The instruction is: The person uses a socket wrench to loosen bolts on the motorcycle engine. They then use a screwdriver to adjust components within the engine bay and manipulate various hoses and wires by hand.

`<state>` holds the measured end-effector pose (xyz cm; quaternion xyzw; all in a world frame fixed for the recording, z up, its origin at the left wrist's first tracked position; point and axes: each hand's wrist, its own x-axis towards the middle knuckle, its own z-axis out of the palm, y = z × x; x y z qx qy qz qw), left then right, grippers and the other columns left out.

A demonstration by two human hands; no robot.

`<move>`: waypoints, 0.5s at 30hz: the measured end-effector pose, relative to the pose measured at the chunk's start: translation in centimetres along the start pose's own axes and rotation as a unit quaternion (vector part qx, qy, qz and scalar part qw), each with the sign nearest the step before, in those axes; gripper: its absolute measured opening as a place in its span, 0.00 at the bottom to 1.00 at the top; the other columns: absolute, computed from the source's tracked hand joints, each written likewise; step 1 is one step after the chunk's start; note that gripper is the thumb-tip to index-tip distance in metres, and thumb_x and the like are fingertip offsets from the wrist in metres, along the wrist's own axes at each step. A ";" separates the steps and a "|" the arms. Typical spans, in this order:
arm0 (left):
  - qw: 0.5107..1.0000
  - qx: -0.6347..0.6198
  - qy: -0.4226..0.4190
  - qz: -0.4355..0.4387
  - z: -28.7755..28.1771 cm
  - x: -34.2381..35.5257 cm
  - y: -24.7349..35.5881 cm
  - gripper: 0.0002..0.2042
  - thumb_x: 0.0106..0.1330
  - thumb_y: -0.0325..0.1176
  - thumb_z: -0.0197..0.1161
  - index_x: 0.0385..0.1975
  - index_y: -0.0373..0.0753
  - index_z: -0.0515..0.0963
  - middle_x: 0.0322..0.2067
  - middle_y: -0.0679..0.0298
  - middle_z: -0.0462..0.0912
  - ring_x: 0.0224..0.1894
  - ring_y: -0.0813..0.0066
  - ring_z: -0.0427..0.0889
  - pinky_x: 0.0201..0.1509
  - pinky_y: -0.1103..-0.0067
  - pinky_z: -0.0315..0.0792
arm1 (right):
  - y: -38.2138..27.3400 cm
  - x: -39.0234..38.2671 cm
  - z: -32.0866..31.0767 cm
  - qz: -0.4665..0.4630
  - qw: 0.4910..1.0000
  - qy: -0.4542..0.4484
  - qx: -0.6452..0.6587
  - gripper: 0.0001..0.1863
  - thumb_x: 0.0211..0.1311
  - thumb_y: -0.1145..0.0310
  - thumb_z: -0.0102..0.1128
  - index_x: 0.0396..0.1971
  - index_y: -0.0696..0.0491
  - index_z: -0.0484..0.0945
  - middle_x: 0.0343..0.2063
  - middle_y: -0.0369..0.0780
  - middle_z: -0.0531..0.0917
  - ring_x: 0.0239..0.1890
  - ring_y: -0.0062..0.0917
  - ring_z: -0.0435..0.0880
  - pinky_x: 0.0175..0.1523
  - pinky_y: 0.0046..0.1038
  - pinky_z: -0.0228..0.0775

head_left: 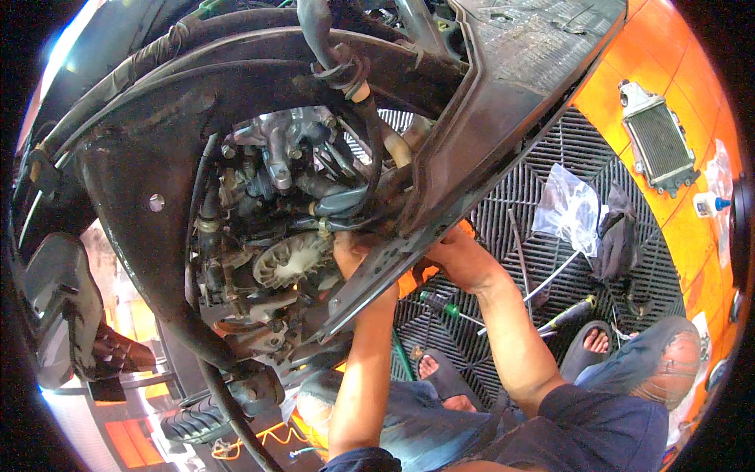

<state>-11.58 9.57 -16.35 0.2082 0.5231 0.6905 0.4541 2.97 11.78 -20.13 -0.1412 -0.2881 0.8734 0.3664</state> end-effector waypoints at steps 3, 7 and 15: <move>0.955 0.222 -0.013 0.195 0.2 0.0 0.5 0.26 0.68 0.53 0.53 0.57 0.40 0.67 0.51 0.59 0.76 0.50 0.64 0.77 0.56 0.65 0.72 | 0.9 0.3 -0.2 -0.018 0.998 0.034 -0.047 0.23 0.62 0.54 0.62 0.46 0.60 0.76 0.31 0.35 0.81 0.30 0.18 0.79 0.31 0.20 0.70; 0.991 -0.053 -0.067 0.101 2.5 -0.4 2.9 0.30 0.66 0.56 0.55 0.60 0.41 0.64 0.55 0.61 0.74 0.54 0.64 0.74 0.61 0.64 0.68 | 1.2 0.7 0.0 -0.032 0.995 0.056 -0.070 0.20 0.59 0.55 0.65 0.37 0.58 0.79 0.25 0.33 0.80 0.25 0.15 0.77 0.30 0.18 0.65; 0.991 -0.052 0.005 0.124 3.0 1.9 4.3 0.37 0.59 0.65 0.57 0.61 0.44 0.65 0.60 0.55 0.69 0.61 0.50 0.68 0.66 0.50 0.59 | 3.1 1.8 -0.3 0.017 0.997 0.027 0.064 0.20 0.57 0.53 0.67 0.33 0.58 0.80 0.24 0.32 0.79 0.27 0.15 0.75 0.30 0.19 0.64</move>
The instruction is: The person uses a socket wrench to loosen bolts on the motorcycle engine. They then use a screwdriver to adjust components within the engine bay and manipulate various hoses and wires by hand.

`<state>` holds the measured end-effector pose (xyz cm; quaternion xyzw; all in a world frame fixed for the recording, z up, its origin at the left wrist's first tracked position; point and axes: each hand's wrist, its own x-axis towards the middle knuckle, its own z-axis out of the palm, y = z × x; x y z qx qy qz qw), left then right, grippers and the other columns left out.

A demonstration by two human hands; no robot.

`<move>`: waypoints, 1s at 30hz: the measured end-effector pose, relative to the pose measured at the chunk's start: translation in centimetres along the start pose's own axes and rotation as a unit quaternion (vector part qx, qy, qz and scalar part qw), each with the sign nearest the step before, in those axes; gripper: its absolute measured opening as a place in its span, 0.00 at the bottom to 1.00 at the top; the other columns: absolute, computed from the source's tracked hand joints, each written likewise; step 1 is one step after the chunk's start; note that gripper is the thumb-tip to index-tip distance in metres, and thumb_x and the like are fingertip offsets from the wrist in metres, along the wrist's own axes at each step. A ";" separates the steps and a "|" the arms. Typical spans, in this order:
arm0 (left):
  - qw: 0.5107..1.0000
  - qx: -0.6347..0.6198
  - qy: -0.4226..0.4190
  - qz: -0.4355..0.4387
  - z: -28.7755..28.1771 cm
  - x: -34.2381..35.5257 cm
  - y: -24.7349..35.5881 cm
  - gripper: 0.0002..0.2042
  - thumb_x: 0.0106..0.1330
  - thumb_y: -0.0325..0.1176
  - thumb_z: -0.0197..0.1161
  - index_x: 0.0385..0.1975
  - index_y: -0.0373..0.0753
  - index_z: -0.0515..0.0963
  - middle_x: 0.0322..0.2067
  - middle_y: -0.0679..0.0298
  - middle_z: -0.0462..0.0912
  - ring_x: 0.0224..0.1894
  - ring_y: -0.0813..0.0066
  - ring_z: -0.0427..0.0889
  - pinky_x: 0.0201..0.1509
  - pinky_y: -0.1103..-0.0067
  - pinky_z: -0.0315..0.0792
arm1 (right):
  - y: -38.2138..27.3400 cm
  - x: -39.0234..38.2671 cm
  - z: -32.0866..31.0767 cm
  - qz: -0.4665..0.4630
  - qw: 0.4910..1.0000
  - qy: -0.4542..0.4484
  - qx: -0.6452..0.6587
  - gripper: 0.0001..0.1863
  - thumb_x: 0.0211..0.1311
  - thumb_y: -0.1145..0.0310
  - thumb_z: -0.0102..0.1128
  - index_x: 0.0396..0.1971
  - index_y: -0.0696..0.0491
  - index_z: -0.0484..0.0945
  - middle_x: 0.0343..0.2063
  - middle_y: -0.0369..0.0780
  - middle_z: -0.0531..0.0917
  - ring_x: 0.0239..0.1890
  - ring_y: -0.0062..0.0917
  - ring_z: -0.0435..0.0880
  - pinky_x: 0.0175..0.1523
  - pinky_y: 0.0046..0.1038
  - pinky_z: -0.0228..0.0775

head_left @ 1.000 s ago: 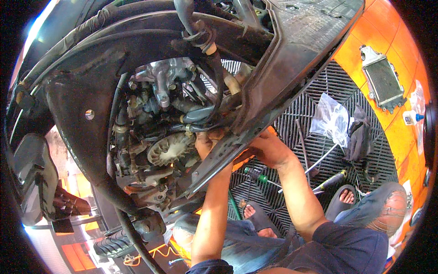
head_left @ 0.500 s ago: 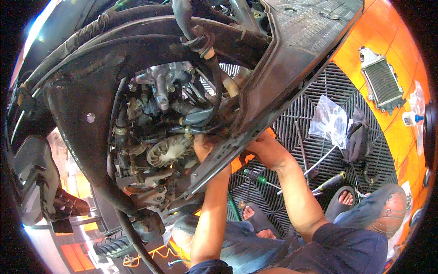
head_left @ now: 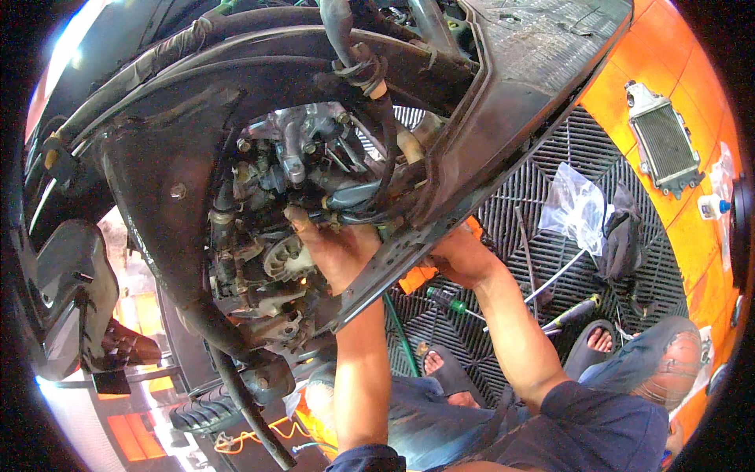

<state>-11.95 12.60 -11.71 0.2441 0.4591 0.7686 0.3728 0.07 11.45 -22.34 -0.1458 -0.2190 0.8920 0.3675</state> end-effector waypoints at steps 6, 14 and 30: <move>0.998 0.012 -0.019 -0.056 -2.9 0.8 -1.3 0.36 0.57 0.65 0.59 0.57 0.43 0.68 0.56 0.54 0.73 0.58 0.48 0.71 0.64 0.51 0.63 | 0.1 0.1 -0.2 -0.020 0.997 0.017 -0.070 0.21 0.57 0.52 0.67 0.34 0.58 0.80 0.25 0.31 0.79 0.27 0.15 0.74 0.31 0.19 0.64; 0.996 0.025 -0.059 -0.066 -2.8 0.3 -0.9 0.29 0.55 0.54 0.65 0.51 0.40 0.71 0.53 0.51 0.75 0.54 0.48 0.74 0.61 0.52 0.68 | -0.8 -0.8 1.3 -0.097 0.979 0.062 -0.168 0.25 0.60 0.47 0.62 0.33 0.59 0.81 0.27 0.34 0.81 0.30 0.15 0.75 0.35 0.21 0.65; 0.991 -0.063 -0.099 -0.062 -2.8 1.1 -1.3 0.17 0.51 0.42 0.69 0.38 0.42 0.77 0.43 0.57 0.81 0.48 0.53 0.79 0.59 0.53 0.69 | -0.2 -0.6 1.4 -0.056 0.987 0.096 -0.118 0.25 0.60 0.48 0.62 0.31 0.59 0.82 0.21 0.37 0.82 0.22 0.17 0.77 0.30 0.22 0.67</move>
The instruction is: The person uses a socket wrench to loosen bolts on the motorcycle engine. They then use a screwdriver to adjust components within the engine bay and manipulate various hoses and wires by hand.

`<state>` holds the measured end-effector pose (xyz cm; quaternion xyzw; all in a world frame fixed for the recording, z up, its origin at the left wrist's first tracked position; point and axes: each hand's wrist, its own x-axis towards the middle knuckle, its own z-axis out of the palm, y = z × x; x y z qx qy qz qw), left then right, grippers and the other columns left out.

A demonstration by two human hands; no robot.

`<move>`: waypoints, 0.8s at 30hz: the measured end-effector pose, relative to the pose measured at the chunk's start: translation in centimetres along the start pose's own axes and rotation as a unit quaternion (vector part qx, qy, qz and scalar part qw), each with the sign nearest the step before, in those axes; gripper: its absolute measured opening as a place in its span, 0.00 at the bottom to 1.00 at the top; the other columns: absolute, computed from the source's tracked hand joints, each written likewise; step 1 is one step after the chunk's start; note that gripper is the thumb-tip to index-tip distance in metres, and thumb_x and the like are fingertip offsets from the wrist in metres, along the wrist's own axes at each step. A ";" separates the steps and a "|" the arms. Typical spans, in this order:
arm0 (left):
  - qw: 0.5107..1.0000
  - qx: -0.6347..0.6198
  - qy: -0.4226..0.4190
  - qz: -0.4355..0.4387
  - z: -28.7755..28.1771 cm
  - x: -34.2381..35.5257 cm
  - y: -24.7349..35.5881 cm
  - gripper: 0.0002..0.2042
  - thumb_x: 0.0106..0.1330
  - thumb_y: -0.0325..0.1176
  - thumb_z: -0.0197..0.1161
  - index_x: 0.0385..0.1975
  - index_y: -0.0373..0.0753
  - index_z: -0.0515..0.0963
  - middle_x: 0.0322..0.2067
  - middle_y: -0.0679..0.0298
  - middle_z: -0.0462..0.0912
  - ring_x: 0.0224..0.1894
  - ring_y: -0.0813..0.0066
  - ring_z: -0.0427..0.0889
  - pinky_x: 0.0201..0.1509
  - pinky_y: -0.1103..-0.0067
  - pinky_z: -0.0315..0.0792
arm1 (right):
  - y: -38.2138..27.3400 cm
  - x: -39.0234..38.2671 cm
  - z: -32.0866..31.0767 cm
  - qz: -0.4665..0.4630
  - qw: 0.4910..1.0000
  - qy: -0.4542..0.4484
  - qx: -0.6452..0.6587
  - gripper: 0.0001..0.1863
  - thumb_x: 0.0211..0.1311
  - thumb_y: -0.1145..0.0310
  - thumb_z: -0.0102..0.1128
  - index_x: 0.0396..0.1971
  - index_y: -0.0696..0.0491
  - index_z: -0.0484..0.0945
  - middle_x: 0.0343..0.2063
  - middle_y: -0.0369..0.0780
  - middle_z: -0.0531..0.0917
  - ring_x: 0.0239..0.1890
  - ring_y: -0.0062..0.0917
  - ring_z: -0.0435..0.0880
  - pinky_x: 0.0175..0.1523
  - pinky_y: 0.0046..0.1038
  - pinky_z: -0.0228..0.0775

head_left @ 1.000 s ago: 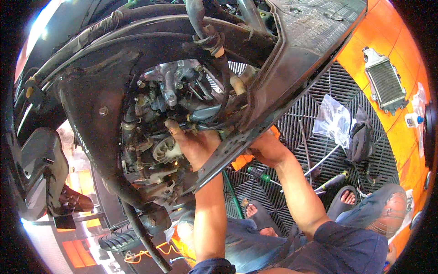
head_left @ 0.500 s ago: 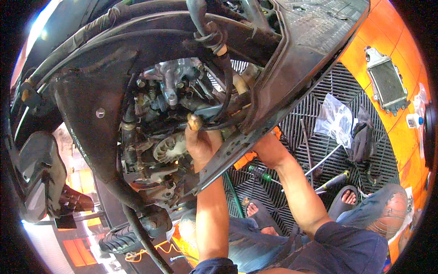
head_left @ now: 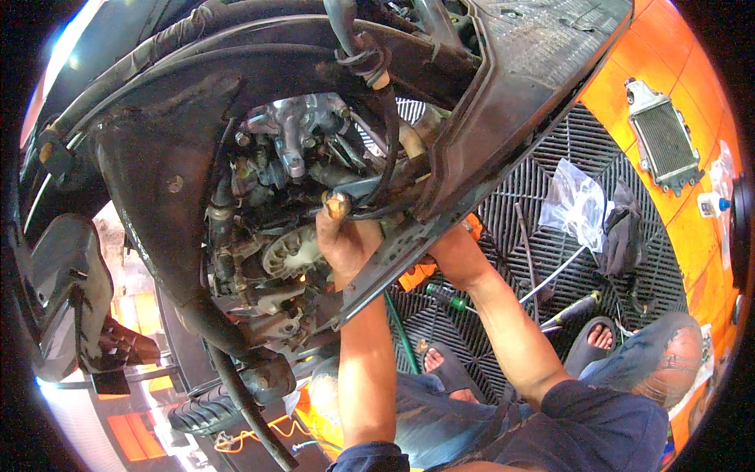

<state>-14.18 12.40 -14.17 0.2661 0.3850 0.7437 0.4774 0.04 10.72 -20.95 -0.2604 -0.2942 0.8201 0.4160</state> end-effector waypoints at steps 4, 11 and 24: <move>1.000 0.029 0.003 0.006 -0.2 -0.2 0.4 0.17 0.54 0.44 0.66 0.39 0.42 0.77 0.43 0.57 0.81 0.47 0.53 0.79 0.58 0.54 0.70 | -0.5 -0.5 0.9 -0.088 0.994 0.023 -0.065 0.20 0.63 0.55 0.61 0.33 0.60 0.82 0.23 0.37 0.83 0.24 0.17 0.78 0.31 0.23 0.69; 0.996 0.041 0.073 -0.036 0.0 -0.1 -0.9 0.27 0.53 0.58 0.61 0.44 0.42 0.77 0.46 0.54 0.80 0.50 0.52 0.77 0.58 0.54 0.69 | -1.1 -0.9 0.3 -0.221 0.944 0.097 -0.227 0.16 0.63 0.61 0.61 0.35 0.61 0.81 0.25 0.39 0.85 0.26 0.19 0.80 0.34 0.25 0.71; 0.991 0.102 0.025 -0.077 1.0 -0.6 -0.2 0.29 0.57 0.60 0.59 0.48 0.42 0.75 0.47 0.57 0.80 0.48 0.56 0.78 0.56 0.60 0.70 | -2.0 -0.6 -0.2 -0.181 0.957 0.085 -0.211 0.18 0.62 0.58 0.61 0.31 0.61 0.81 0.22 0.40 0.84 0.25 0.22 0.81 0.33 0.27 0.70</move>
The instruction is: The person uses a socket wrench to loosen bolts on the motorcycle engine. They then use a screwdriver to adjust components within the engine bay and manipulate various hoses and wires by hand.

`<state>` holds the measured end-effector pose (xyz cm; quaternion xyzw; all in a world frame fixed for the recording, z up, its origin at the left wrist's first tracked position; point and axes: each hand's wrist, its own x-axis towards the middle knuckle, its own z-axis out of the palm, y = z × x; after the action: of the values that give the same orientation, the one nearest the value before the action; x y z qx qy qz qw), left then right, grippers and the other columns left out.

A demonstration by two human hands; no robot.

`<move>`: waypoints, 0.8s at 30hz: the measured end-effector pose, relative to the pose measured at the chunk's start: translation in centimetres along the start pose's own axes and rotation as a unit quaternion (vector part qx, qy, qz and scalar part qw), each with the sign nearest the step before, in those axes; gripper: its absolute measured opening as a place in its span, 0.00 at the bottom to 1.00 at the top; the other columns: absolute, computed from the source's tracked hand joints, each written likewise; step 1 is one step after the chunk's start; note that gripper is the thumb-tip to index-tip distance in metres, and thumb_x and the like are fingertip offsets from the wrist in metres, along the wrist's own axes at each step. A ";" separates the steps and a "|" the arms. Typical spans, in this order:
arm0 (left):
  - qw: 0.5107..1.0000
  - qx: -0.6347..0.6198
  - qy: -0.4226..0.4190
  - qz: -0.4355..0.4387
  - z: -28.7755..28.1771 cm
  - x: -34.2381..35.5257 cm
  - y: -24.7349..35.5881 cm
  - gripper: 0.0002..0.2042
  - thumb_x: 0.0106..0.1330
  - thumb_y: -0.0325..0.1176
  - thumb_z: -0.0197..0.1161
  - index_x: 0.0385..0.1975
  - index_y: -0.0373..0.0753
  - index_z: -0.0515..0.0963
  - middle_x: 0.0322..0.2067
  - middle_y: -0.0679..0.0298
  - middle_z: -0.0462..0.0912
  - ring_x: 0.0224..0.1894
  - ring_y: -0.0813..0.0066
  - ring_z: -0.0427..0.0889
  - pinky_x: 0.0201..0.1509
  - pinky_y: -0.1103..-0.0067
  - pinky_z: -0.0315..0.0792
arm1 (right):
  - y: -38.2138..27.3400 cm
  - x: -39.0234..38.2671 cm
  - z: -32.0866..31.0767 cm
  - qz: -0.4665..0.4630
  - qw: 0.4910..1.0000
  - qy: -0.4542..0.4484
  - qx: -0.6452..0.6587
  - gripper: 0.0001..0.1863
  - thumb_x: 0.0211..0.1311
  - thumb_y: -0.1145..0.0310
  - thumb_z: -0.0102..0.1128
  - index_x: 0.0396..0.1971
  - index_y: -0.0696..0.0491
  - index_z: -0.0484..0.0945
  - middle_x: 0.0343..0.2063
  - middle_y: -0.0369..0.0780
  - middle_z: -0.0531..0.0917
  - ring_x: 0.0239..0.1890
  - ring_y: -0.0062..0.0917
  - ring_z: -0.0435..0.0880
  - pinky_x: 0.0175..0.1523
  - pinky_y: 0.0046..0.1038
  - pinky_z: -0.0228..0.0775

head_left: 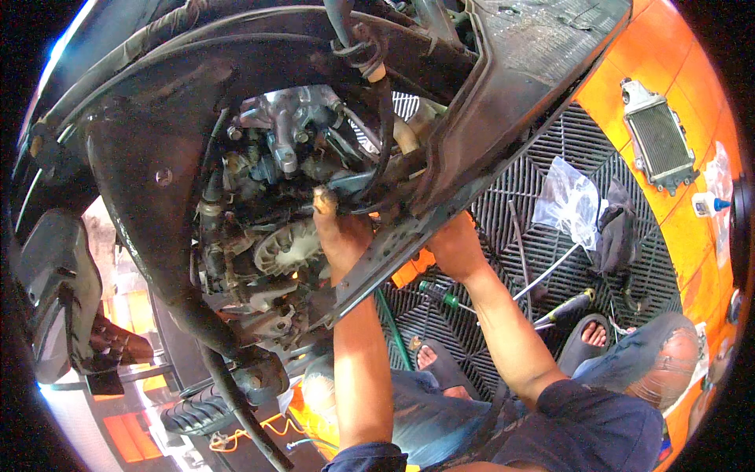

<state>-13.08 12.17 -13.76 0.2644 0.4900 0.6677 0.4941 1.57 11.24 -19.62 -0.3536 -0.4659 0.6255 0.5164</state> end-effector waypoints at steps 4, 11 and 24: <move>0.999 0.035 -0.039 0.013 0.4 -0.5 1.9 0.24 0.59 0.56 0.61 0.45 0.43 0.76 0.44 0.59 0.81 0.47 0.59 0.79 0.53 0.63 0.72 | 0.9 -0.3 0.7 0.107 0.991 -0.036 0.076 0.19 0.62 0.57 0.61 0.30 0.61 0.81 0.22 0.39 0.83 0.24 0.20 0.80 0.32 0.26 0.70; 0.991 0.042 -0.074 0.103 -0.3 1.0 1.8 0.18 0.62 0.45 0.61 0.46 0.41 0.75 0.45 0.62 0.80 0.45 0.67 0.79 0.54 0.68 0.71 | 1.1 -0.6 1.4 0.192 0.950 -0.055 0.239 0.16 0.60 0.58 0.64 0.31 0.57 0.81 0.21 0.33 0.80 0.22 0.16 0.75 0.27 0.23 0.66; 0.994 -0.002 -0.038 0.100 0.3 2.0 2.2 0.15 0.55 0.45 0.64 0.36 0.43 0.77 0.36 0.66 0.81 0.37 0.68 0.79 0.43 0.69 0.76 | 2.3 -0.2 2.0 0.161 0.908 -0.183 0.341 0.17 0.49 0.60 0.74 0.32 0.54 0.78 0.19 0.31 0.76 0.19 0.15 0.72 0.24 0.20 0.61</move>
<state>-14.42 14.08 -11.87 0.3364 0.4410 0.7042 0.4433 -0.97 10.53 -21.22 -0.1056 -0.2471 0.8746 0.4036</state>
